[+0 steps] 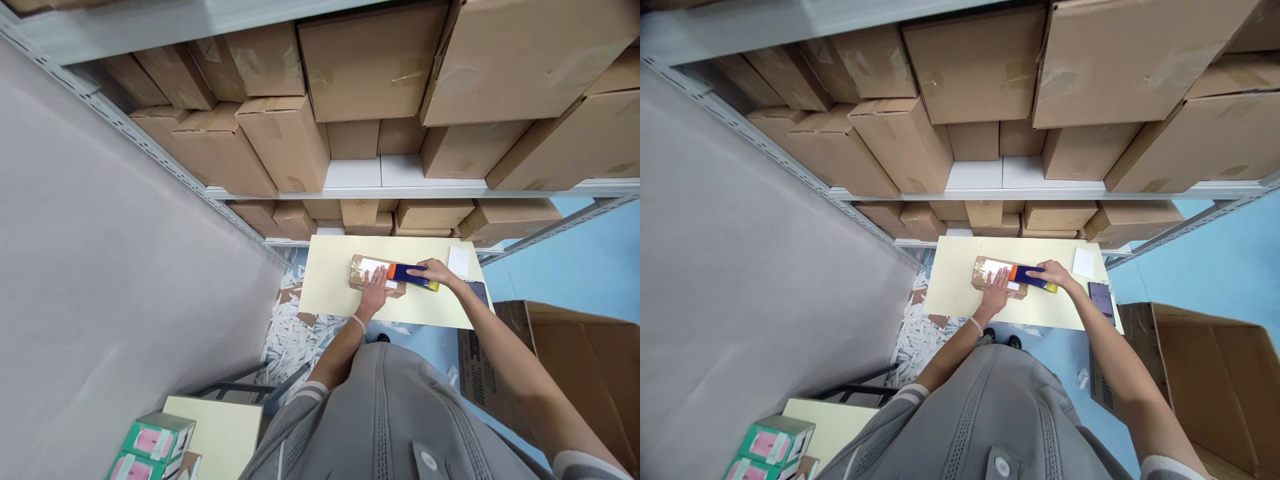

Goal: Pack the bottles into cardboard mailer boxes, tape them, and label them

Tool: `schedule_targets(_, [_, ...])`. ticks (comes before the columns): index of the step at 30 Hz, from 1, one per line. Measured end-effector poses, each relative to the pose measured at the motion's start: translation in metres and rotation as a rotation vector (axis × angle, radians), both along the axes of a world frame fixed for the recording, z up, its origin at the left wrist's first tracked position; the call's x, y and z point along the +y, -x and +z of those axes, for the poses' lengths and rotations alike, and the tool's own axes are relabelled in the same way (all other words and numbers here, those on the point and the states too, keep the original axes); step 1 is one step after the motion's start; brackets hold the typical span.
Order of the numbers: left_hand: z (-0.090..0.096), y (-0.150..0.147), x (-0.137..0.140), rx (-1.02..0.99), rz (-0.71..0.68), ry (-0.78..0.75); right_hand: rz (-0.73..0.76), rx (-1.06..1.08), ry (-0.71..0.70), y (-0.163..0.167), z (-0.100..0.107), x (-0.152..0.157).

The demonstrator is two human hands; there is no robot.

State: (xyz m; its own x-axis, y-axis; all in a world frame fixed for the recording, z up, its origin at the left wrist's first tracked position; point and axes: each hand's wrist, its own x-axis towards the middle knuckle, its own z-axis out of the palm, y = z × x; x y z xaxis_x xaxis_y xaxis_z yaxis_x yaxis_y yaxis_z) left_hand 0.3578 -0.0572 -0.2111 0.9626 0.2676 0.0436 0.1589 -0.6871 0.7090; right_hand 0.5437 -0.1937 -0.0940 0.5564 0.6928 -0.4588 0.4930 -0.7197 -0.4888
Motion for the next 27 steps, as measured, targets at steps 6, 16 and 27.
schedule_targets(6, [0.005, -0.002, 0.001, 0.062, 0.015, -0.010, -0.054, 0.040, -0.002, -0.030, 0.017, -0.059])
schedule_targets(16, [0.011, -0.001, -0.003, 0.014, 0.038, 0.025, 0.051, -0.232, 0.276, -0.030, 0.004, -0.052])
schedule_targets(27, [-0.003, -0.004, -0.001, 0.246, -0.094, -0.569, -0.030, -0.235, 0.356, -0.014, 0.001, 0.017])
